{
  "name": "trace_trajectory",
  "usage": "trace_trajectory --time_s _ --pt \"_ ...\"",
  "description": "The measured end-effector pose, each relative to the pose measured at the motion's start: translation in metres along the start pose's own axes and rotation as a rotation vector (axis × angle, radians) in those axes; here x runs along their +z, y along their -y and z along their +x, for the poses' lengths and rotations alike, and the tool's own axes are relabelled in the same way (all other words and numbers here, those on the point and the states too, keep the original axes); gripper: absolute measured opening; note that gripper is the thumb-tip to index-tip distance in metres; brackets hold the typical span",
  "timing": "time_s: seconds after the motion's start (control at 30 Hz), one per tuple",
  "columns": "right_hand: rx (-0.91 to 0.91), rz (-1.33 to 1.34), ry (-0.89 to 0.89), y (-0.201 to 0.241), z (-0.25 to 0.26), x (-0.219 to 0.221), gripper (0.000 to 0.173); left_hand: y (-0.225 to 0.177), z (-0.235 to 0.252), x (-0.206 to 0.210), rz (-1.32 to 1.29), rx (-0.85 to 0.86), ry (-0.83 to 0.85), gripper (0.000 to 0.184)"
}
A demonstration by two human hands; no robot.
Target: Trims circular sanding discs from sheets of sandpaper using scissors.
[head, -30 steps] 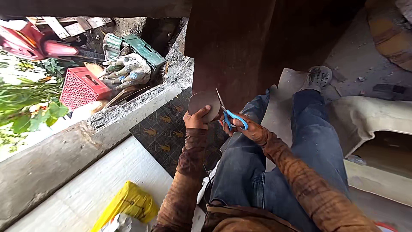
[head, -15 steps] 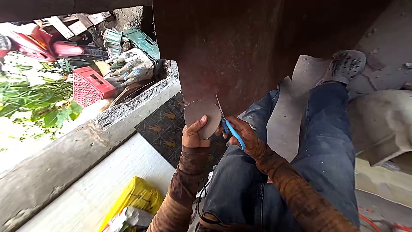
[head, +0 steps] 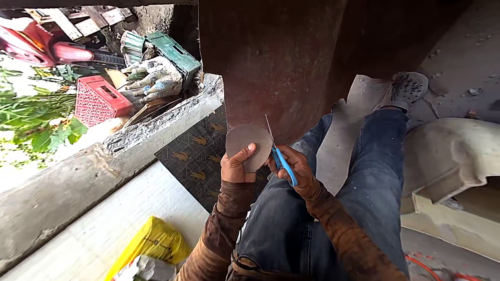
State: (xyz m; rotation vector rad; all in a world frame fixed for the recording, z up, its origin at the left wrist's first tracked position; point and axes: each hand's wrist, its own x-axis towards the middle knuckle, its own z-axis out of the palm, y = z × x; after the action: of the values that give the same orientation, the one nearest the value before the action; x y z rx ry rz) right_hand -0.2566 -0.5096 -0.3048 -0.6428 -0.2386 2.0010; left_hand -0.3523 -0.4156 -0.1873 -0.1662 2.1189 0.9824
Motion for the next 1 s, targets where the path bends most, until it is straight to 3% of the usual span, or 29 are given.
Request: trace_trajectory --time_s 0.13,0.4,0.6,0.77,1.0 --pt "0.002 -0.118 -0.017 -0.003 -0.002 -0.008 0.068 -0.001 0.001 -0.001 0.019 -0.008 -0.026 0.018" --pt "0.046 -0.228 0.13 0.004 0.004 -0.027 0.061 -0.001 0.003 -0.009 -0.01 0.048 -0.043 0.023" --pt "0.167 -0.073 0.339 0.021 0.011 -0.033 0.069 -0.004 -0.007 -0.012 -0.017 0.055 -0.009 0.025" --pt "0.081 0.029 0.455 0.036 0.023 -0.015 0.064 -0.027 -0.032 -0.015 -0.018 0.136 0.06 0.025" --pt "-0.001 -0.052 0.403 0.061 -0.031 0.02 0.072 -0.033 -0.085 -0.049 -0.001 0.261 0.148 0.034"
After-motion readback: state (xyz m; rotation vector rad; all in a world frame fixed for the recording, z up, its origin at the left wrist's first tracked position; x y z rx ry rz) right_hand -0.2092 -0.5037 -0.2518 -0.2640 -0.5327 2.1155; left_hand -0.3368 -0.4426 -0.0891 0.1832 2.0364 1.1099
